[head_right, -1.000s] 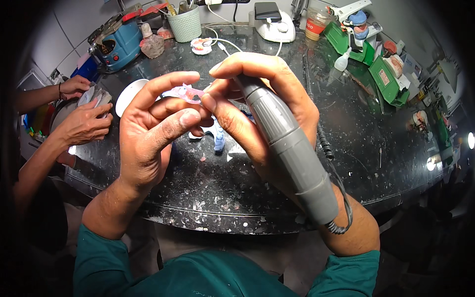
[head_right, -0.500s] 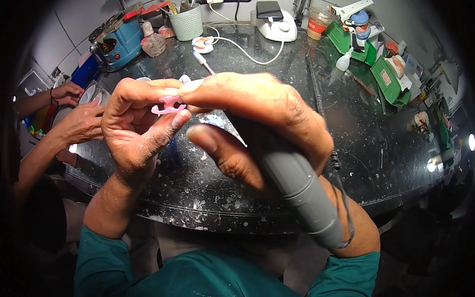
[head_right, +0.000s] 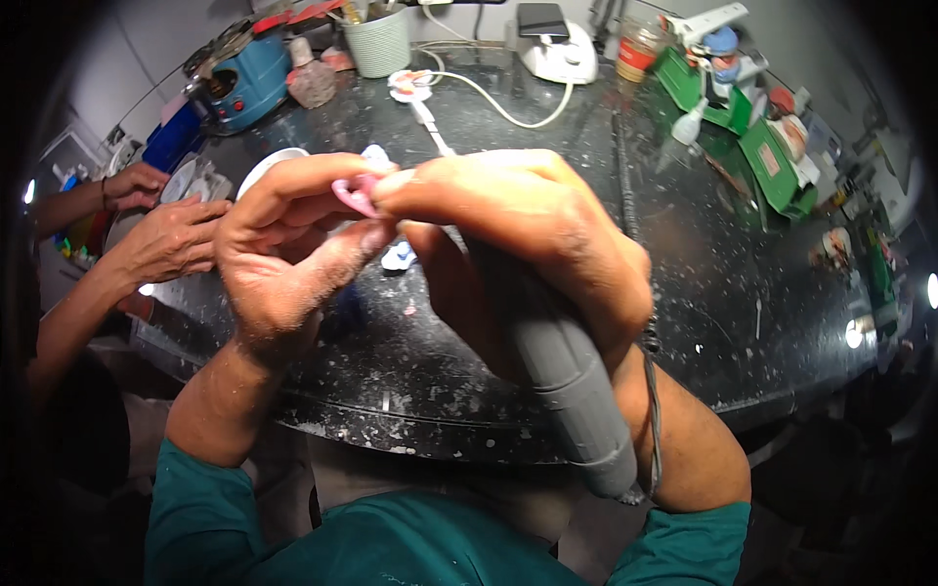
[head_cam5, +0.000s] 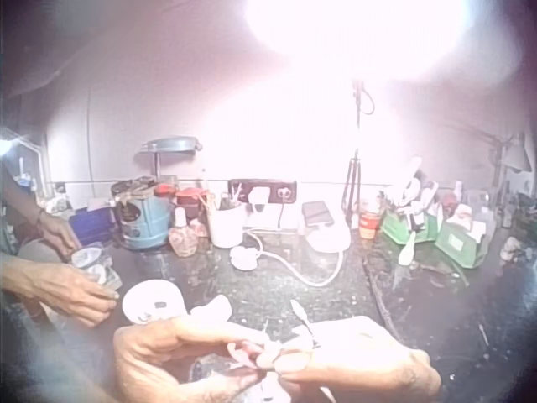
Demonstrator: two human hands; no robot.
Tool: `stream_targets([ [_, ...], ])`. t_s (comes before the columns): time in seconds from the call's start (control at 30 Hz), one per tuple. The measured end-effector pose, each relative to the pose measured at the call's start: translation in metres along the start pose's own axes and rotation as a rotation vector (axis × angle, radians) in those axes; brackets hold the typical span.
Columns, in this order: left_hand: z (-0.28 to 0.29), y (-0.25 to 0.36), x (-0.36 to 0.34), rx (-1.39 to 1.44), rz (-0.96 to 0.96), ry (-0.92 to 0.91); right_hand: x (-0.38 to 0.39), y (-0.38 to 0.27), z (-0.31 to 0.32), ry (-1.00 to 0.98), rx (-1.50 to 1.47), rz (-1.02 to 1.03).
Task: The person grinds a dental piece using a handheld rotary tool, fits it onto a dental cast model, replaces the bit in the rotary tool, and trims another dental component with the tool.
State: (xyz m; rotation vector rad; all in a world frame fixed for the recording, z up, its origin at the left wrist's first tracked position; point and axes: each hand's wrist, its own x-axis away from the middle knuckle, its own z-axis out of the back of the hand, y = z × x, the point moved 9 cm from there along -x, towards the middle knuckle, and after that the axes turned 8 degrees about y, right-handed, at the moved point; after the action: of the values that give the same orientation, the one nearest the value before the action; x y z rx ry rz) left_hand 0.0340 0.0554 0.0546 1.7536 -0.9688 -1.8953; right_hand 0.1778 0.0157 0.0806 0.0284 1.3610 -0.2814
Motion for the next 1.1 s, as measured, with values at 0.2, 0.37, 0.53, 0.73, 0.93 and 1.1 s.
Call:
stream_targets([
  [0.2, 0.002, -0.001, -0.003, 0.009, -0.054, -0.005, 0.000, -0.003, -0.001, -0.039, 0.114, -0.038],
  [0.37, 0.004, 0.001, -0.008, 0.040, -0.020, -0.006, 0.001, 0.000, -0.002, -0.054, 0.086, -0.104],
  [0.53, 0.006, 0.000, -0.008, 0.119, 0.020, 0.012, 0.001, 0.004, -0.002, -0.094, 0.024, -0.137],
  [0.73, 0.008, 0.004, -0.007, 0.076, -0.057, 0.038, 0.005, 0.004, -0.004, -0.102, 0.030, -0.118],
  [0.93, 0.007, 0.010, -0.013, -0.005, -0.155, 0.012, 0.001, 0.003, -0.003, -0.092, -0.002, -0.082],
  [1.1, 0.006, 0.015, -0.014, -0.022, -0.190, -0.063, -0.004, -0.004, 0.007, -0.142, 0.113, -0.026],
])
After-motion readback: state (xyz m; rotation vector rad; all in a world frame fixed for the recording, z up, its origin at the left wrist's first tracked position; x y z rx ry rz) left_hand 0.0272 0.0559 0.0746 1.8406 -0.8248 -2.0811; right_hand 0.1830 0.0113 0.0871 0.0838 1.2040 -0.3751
